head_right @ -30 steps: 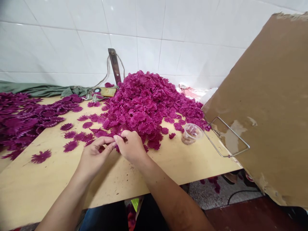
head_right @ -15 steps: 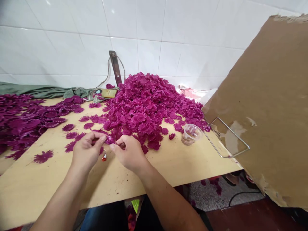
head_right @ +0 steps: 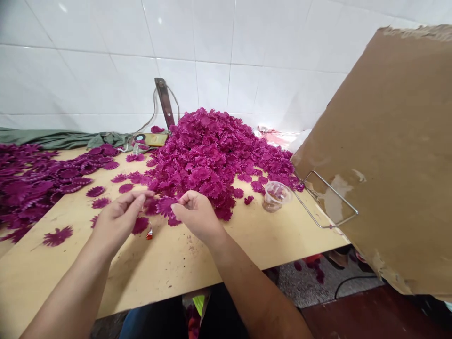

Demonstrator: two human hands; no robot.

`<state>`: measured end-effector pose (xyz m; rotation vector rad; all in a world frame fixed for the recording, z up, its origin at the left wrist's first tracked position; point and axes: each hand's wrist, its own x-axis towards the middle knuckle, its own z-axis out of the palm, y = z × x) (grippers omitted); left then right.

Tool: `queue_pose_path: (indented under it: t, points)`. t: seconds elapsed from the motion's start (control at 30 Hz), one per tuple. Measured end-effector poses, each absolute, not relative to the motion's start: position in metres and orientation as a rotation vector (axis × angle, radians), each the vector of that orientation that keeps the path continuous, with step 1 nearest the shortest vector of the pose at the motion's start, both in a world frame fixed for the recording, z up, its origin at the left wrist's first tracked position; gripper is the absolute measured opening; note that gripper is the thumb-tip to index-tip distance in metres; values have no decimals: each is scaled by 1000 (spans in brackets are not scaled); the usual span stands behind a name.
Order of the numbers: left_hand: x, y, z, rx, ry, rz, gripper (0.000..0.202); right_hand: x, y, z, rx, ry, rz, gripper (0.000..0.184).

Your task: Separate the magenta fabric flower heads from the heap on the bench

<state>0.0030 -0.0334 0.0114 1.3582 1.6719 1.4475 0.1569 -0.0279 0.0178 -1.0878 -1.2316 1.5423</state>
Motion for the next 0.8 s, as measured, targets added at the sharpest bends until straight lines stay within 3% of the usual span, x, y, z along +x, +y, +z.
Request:
queue_pose_path:
  t: [0.2, 0.4, 0.57, 0.8]
  points:
    - [24, -51, 14, 1360, 1494, 1222, 29, 149, -25, 12, -1089, -1029, 1572, 18]
    - [28, -47, 5, 1255, 1487, 1277, 18, 148, -29, 12, -1115, -1071, 1476, 21]
    - [28, -45, 1, 1261, 1511, 1269, 23, 150, -31, 11, -1066, -1197, 1544, 32]
    - [28, -47, 6, 1332, 1467, 1155, 25, 150, -24, 2, -892, -1291, 1720, 22]
